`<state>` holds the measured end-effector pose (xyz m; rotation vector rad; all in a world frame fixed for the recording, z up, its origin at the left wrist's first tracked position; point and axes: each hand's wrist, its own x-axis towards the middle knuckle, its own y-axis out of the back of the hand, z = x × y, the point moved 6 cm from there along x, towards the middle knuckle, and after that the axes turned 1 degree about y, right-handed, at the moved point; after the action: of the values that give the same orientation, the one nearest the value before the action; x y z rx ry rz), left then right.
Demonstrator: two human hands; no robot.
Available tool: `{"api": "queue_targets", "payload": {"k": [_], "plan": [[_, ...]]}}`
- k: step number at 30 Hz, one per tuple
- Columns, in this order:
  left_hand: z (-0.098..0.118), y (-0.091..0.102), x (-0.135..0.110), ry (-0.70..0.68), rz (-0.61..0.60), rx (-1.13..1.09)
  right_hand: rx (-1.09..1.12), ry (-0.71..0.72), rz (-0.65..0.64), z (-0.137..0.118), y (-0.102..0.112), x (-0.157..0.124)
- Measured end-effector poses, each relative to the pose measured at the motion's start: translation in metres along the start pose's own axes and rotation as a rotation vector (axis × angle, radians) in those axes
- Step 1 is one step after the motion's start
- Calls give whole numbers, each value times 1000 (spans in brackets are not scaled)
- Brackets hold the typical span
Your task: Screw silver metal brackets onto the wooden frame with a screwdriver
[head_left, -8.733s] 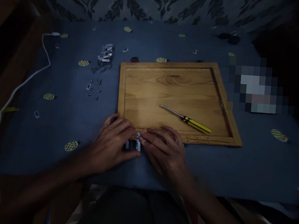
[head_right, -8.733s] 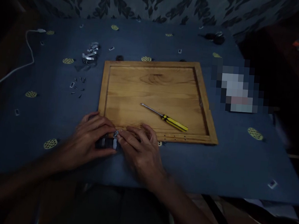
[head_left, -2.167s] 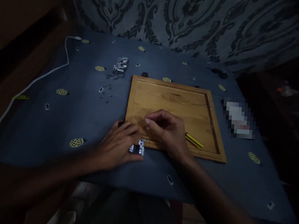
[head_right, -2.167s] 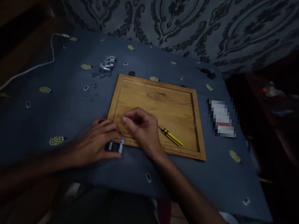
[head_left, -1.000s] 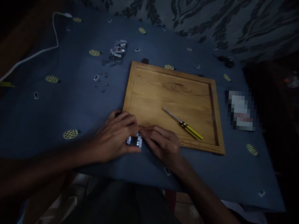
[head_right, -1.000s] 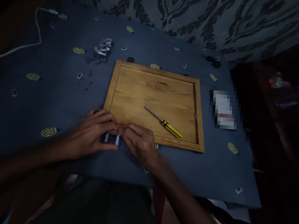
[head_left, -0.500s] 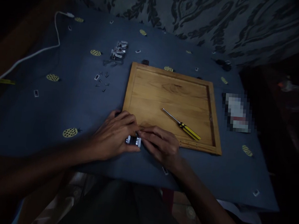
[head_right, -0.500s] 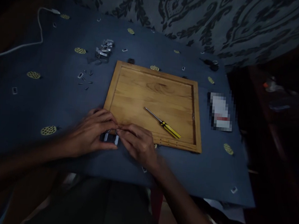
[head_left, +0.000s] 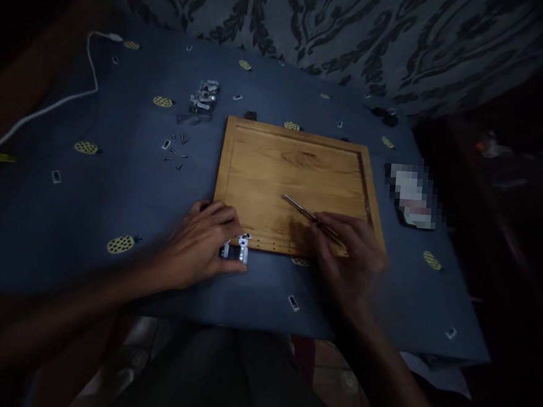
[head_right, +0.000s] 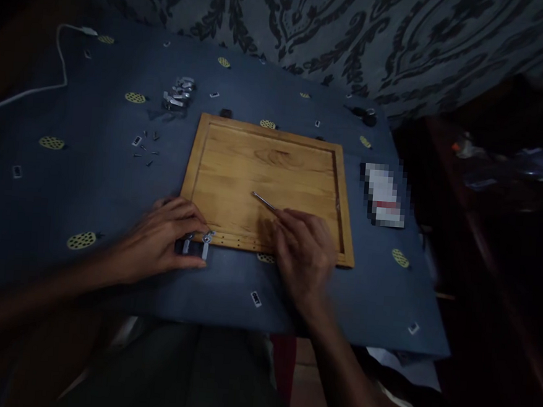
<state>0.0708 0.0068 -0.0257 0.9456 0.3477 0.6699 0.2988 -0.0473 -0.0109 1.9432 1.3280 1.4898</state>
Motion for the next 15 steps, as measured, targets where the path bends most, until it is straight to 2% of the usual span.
{"api": "queue_targets", "payload": {"k": [4,7,15], "plan": [[0,0,1,5,-16,-2,-116,-92,-67,35,2,-11],[0,1,1,3,-2,-1,-133,-159,-147,51,-2,-21],[0,-1,2,10,0,-3,-107,-175,-209,57,-4,-18]]}}
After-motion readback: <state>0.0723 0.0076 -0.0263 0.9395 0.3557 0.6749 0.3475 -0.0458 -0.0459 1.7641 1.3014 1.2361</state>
